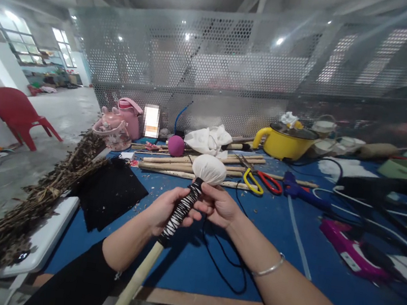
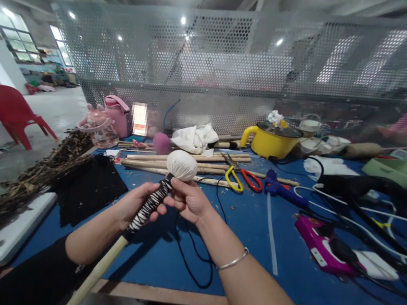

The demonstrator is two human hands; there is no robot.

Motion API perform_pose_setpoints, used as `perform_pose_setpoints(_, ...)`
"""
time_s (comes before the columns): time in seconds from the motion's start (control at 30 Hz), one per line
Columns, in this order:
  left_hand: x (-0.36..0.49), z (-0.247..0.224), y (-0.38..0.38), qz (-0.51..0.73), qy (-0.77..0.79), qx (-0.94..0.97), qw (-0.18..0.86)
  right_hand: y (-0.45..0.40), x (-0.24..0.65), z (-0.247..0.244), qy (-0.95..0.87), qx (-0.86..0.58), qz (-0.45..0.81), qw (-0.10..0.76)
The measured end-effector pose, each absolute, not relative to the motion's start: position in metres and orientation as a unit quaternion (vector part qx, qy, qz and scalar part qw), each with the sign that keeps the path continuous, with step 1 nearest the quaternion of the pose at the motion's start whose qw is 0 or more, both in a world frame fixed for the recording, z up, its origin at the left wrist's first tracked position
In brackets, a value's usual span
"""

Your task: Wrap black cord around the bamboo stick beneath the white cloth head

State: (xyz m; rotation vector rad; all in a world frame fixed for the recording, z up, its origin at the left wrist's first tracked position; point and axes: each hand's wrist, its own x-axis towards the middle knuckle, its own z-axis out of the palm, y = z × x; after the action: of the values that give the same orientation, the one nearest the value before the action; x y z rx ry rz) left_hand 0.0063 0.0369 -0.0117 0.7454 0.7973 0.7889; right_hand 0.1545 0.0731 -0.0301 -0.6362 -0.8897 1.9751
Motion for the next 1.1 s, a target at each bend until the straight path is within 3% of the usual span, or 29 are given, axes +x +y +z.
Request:
perform_pose_setpoints(0.07,0.006,-0.011,0.037,0.403,0.399,0.366,0.738,0.072,0.153,-0.031,-0.352,-0.282,0.772,0.448)
perform_pose_setpoints(0.23,0.009,-0.013,0.03,0.521,0.504,0.532,0.437,0.069,0.144,-0.033,-0.366,-0.32,0.75,0.45)
perform_pose_setpoints(0.3,0.01,-0.015,0.027,0.515,0.51,0.579,0.374,0.068,0.141,-0.034,-0.384,-0.323,0.741,0.446)
perform_pose_setpoints(0.53,0.007,-0.013,0.031,0.529,0.519,0.537,0.403,0.064,0.147,-0.025,-0.487,-0.325,0.692,0.422)
perform_pose_setpoints(1.1,0.005,-0.01,0.033,0.55,0.49,0.487,0.47,0.06,0.152,-0.021,-0.487,-0.317,0.681,0.445)
